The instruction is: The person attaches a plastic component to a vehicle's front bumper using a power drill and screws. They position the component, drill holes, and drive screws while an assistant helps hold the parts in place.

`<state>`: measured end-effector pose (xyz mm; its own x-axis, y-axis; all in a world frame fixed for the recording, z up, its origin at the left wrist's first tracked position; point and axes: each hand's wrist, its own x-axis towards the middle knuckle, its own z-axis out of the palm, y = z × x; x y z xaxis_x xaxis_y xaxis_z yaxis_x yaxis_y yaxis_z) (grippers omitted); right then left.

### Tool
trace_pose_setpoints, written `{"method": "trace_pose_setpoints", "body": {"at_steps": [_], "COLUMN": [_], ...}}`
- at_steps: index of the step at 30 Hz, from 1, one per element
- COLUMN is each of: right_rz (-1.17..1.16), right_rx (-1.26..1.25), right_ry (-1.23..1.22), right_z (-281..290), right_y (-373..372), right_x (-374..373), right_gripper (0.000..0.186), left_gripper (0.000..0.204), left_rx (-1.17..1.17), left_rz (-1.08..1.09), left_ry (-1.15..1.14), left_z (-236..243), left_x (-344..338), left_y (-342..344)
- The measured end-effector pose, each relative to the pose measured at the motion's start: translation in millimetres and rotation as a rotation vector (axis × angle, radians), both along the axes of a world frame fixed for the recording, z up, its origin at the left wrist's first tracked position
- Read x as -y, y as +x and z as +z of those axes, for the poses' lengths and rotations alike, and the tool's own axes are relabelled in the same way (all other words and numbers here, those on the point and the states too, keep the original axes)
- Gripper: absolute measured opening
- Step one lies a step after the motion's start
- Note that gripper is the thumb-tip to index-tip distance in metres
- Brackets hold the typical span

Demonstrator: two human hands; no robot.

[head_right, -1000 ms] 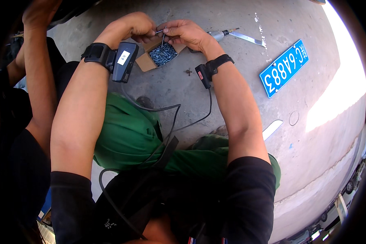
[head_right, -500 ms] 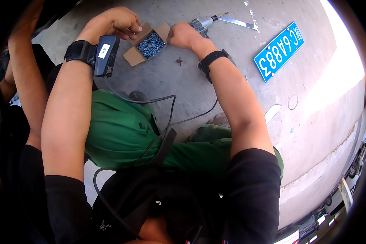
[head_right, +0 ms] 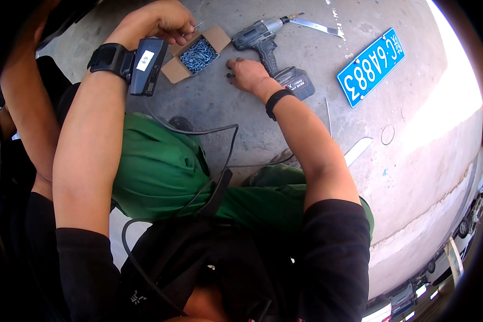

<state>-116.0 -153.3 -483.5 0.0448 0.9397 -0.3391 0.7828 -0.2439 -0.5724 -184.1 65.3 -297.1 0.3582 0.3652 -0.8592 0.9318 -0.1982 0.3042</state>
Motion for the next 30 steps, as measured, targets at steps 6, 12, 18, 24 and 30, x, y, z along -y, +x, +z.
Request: {"method": "trace_pose_setpoints", "body": {"at_steps": [6,12,18,24,30], "right_rz": [0.106,-0.063,0.102,0.092,0.009], "right_rx": [0.177,-0.004,-0.014,0.081,0.066], "right_ry": [0.024,-0.024,0.043,-0.001,-0.035], "right_z": [-26,-13,-43,-29,12], "right_y": [-19,-15,3,-2,-1], "right_x": [-10,-21,-36,-30,-29], "right_gripper": [0.023,0.03,0.034,0.024,0.026], "left_gripper": [0.026,0.02,0.02,0.02,0.022], "left_rx": [0.024,0.026,-0.06,-0.065,-0.005], "left_rz": [-0.141,-0.17,-0.22,-0.221,-0.161], "left_ry": [0.146,0.136,0.168,0.234,0.184], "left_z": [-9,-23,-16,-3,0], "left_x": [6,-2,14,21,24], "left_y": [5,5,18,17,15]}}
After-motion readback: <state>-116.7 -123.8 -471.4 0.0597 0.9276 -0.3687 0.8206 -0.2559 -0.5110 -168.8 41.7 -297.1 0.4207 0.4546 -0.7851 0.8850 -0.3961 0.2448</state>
